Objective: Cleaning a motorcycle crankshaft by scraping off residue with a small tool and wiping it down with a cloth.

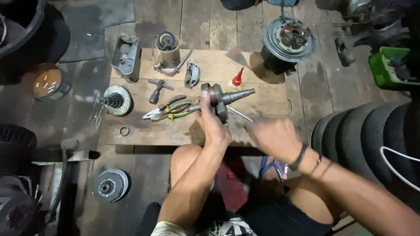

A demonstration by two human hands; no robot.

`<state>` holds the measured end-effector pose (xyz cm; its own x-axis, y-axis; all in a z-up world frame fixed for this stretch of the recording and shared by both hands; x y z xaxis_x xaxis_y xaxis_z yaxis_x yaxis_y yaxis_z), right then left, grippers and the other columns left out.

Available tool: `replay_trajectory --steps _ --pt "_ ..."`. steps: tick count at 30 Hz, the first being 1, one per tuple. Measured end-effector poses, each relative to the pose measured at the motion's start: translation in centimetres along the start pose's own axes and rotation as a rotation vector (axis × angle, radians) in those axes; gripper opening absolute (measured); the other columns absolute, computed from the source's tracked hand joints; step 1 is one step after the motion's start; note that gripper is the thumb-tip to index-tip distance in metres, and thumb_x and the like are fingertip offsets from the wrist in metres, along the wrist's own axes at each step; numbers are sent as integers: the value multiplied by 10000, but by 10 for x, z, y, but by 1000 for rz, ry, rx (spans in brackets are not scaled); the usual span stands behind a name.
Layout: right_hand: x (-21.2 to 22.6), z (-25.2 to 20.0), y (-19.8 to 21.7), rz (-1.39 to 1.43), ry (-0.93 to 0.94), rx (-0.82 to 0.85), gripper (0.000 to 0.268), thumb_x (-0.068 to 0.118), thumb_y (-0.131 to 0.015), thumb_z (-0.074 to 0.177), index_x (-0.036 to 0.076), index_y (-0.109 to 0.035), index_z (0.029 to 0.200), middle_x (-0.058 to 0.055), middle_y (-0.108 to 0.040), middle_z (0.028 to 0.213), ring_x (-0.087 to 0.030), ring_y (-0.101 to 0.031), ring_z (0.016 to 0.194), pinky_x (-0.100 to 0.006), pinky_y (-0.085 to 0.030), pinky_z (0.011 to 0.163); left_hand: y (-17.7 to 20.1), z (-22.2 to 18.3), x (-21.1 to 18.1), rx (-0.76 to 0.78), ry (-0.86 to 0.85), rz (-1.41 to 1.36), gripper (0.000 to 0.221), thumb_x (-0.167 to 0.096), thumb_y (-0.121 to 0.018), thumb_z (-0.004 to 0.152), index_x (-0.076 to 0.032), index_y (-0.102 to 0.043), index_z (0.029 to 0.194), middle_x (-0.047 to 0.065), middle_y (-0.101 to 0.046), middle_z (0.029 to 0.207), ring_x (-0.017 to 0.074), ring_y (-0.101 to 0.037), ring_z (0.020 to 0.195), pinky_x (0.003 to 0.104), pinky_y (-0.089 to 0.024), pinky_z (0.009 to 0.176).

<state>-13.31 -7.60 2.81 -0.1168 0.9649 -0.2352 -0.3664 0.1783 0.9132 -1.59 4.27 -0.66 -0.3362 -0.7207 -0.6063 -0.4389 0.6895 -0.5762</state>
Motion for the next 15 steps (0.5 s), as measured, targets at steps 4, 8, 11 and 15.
replay_trajectory --steps 4,8,11,15 --pt "-14 18 63 1 62 -96 312 298 -663 885 154 -589 618 -37 -537 483 -305 -608 431 -417 -475 405 -18 -21 -35 48 115 -1 402 -548 -659 882 -171 -522 909 21 -496 742 193 -478 625 316 -351 393" --pt "-15 41 73 23 -19 -394 279 329 -588 1063 205 -632 817 65 -472 637 -171 -567 553 -296 -475 528 -16 4 -17 99 229 -152 434 -593 -692 819 -190 -549 895 50 -610 789 212 -537 697 330 -403 522" --pt "-24 34 39 -64 25 -355 247 246 -682 982 211 -622 745 65 -492 587 -160 -575 536 -296 -488 533 -19 2 -17 103 297 -215 454 -611 -703 809 -190 -569 909 66 -639 818 230 -572 711 350 -440 521" --pt "-50 6 20 -121 -24 -337 176 325 -606 1038 227 -682 913 63 -534 692 -140 -611 640 -278 -507 618 -22 -22 -30 59 434 -120 603 -746 -677 725 -196 -587 955 91 -624 817 259 -541 674 372 -434 479"
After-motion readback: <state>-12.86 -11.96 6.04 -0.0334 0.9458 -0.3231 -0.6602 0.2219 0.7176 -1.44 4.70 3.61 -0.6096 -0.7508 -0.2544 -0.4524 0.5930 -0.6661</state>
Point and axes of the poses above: each hand's wrist, its own z-axis towards the middle knuckle, its own y-axis out of the back of the hand, x = y × z, the point moved 2 cm from there along z, towards the middle knuckle
